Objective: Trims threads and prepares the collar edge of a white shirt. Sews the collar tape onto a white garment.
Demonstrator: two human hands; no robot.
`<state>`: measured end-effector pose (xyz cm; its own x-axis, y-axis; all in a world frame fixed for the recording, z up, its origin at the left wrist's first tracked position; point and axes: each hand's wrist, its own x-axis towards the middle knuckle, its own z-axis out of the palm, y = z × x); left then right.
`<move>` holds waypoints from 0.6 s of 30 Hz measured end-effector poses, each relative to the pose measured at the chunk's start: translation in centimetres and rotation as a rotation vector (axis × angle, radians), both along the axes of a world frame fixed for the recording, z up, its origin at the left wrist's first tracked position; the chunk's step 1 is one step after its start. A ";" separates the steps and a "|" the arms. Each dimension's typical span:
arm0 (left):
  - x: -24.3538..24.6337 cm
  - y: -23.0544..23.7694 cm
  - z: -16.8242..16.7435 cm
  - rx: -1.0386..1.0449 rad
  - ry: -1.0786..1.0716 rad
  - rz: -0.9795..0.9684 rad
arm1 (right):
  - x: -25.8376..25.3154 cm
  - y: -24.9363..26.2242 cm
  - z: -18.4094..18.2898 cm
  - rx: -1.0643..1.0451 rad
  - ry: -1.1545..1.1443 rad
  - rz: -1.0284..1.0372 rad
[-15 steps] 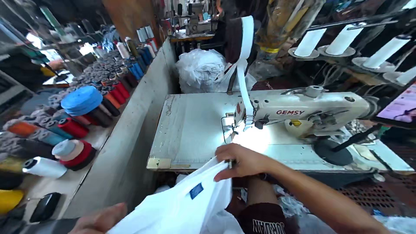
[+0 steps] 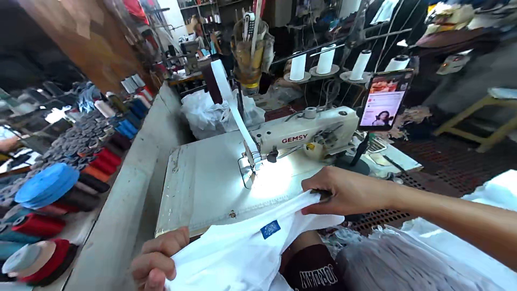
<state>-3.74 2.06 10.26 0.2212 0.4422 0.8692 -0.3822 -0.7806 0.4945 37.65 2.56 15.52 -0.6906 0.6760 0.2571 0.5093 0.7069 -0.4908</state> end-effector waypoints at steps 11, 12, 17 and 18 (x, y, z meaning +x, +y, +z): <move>10.2 7.9 6.4 0.184 -0.063 -0.478 | 6.9 -9.4 2.7 0.095 -0.034 -0.290; 12.1 9.2 7.0 0.193 -0.035 -0.541 | 7.9 -10.3 3.1 0.105 -0.064 -0.366; 28.3 1.4 12.3 0.306 0.118 -0.151 | 15.6 -19.8 9.6 0.994 -0.262 -1.182; 31.2 -0.2 11.9 0.331 0.155 -0.044 | 17.3 -23.1 10.9 1.153 -0.247 -1.382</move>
